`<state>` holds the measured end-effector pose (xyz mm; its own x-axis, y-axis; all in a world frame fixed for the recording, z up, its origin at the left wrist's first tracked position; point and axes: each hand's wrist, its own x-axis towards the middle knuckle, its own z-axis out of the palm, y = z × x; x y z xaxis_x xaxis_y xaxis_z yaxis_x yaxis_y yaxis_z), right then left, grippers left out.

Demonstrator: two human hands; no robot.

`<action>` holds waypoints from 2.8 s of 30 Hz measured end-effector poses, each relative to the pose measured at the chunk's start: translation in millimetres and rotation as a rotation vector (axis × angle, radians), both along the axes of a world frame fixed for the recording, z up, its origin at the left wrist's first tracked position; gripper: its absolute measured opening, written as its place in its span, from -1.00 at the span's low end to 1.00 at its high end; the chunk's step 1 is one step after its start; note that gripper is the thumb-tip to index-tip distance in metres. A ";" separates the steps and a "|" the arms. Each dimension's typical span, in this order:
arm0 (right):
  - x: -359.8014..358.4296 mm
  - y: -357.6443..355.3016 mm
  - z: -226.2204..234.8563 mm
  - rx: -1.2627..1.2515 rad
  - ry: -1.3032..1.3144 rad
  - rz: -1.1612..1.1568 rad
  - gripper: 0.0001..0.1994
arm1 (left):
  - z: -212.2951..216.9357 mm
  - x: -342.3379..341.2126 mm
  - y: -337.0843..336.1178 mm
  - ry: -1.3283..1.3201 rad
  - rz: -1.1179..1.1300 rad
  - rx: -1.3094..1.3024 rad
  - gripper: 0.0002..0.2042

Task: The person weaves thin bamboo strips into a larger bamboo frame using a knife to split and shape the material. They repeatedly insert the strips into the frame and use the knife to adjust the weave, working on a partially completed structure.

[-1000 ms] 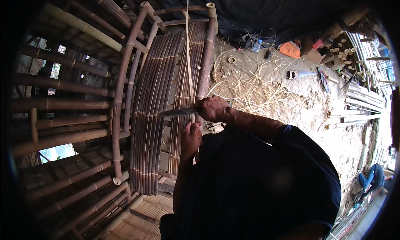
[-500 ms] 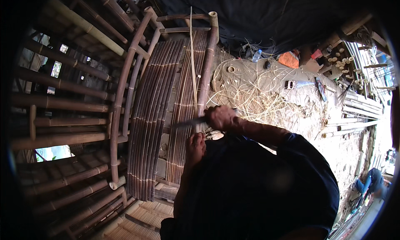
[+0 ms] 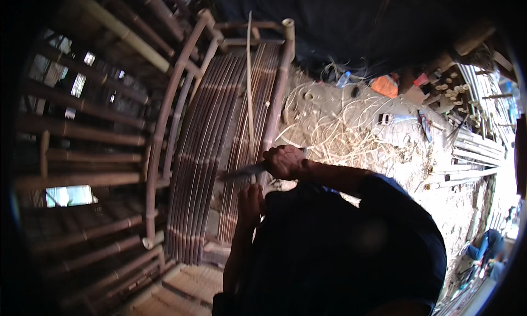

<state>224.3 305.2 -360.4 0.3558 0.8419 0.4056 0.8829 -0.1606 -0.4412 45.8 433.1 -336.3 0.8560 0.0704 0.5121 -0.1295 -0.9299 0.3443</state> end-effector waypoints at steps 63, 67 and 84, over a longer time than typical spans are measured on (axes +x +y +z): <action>234.8 2.7 -95.4 -0.178 0.437 -1.177 -0.60 | 53.5 -67.5 7.2 0.538 0.054 -0.385 -0.94; 200.4 -0.9 -87.5 -0.299 0.621 -0.916 -0.53 | 48.3 -83.9 19.1 0.649 0.193 -1.187 -0.85; 140.3 96.5 -173.0 0.410 1.587 -0.572 -0.74 | -39.5 -414.7 -32.4 0.785 0.577 0.347 -0.81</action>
<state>364.5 401.7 -533.5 0.7788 0.4182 -0.4676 -0.5382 0.0625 -0.8405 -368.8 400.7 -375.8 0.8405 0.5315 -0.1051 0.5133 -0.8433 -0.1594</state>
